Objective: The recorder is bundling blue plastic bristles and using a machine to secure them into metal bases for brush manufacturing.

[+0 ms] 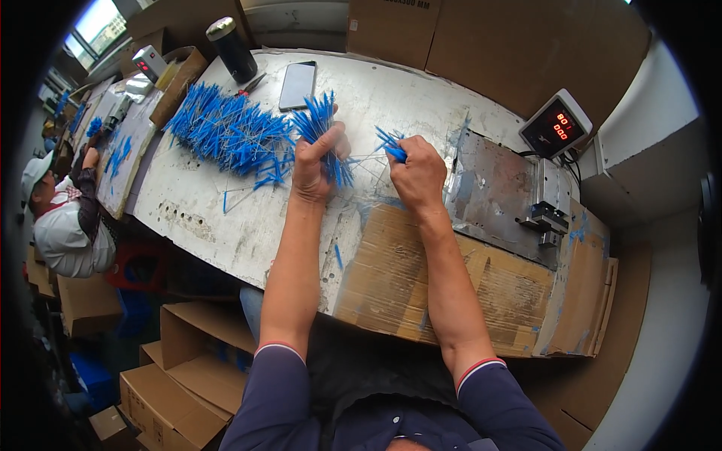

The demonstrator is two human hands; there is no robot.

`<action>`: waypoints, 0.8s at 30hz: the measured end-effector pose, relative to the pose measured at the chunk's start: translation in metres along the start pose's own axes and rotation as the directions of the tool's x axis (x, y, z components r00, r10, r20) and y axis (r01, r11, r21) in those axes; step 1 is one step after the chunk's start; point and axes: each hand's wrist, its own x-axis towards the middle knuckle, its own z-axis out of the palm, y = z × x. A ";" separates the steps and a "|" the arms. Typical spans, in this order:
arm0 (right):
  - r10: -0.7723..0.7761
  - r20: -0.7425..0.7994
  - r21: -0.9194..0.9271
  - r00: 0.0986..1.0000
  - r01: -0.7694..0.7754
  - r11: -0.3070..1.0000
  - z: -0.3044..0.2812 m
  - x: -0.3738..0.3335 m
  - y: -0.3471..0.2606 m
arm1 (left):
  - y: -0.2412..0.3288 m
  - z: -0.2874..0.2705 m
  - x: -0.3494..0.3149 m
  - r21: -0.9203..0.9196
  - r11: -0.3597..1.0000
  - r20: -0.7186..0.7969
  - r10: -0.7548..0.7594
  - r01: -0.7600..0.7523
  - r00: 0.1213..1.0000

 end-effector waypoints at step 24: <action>0.229 0.562 0.526 0.795 -0.557 0.642 -0.003 0.004 0.016 | 0.001 0.028 -0.015 0.313 0.922 0.181 -0.295 0.229 0.938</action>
